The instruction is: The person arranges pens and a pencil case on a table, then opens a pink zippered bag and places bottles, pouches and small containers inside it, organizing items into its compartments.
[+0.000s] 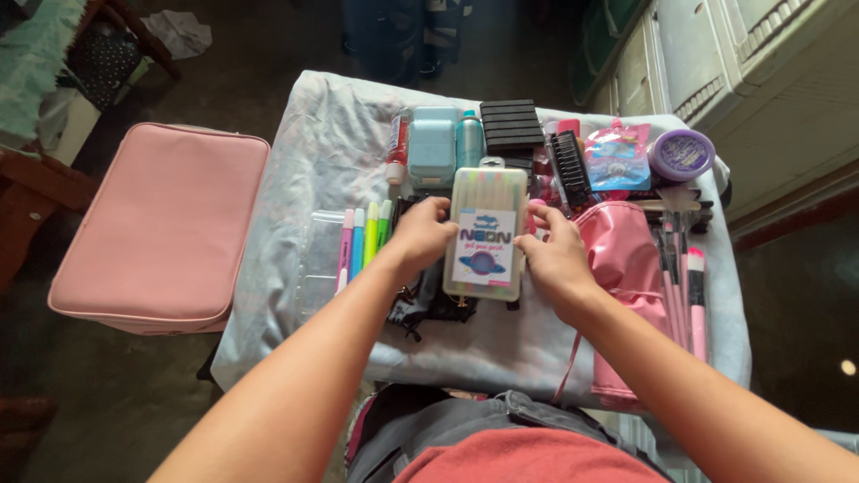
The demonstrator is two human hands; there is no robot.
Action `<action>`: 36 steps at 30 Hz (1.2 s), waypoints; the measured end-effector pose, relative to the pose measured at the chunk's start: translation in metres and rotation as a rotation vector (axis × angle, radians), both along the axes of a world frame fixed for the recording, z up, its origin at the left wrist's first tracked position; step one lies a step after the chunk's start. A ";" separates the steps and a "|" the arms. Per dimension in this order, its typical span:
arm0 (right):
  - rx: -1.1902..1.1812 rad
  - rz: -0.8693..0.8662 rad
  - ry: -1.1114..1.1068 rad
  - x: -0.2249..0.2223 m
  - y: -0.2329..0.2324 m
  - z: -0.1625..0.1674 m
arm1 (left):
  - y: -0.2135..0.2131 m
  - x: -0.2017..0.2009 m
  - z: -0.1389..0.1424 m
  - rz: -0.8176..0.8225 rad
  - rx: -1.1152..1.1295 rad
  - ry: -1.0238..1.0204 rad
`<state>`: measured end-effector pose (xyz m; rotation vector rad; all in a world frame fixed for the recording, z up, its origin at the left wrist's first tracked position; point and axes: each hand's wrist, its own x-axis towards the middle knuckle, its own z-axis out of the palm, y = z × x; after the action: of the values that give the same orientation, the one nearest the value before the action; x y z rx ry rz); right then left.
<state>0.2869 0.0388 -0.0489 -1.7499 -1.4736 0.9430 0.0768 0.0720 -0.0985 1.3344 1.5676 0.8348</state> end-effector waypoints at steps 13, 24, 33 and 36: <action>-0.367 0.309 0.481 -0.078 0.028 0.024 | 0.012 -0.095 0.024 0.258 0.049 0.006; -0.538 0.450 0.700 -0.217 0.025 0.009 | -0.027 -0.241 -0.009 0.408 -0.064 0.152; -0.979 0.069 0.846 -0.323 0.015 -0.089 | -0.077 -0.370 -0.039 0.541 -0.426 0.432; -1.014 0.047 0.762 -0.331 0.011 -0.120 | -0.087 -0.402 -0.042 0.542 -0.480 0.487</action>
<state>-0.0445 0.0493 -0.1687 -1.5973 -0.5229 2.3157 -0.3257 -0.0149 -0.1406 0.7948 2.3940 0.3943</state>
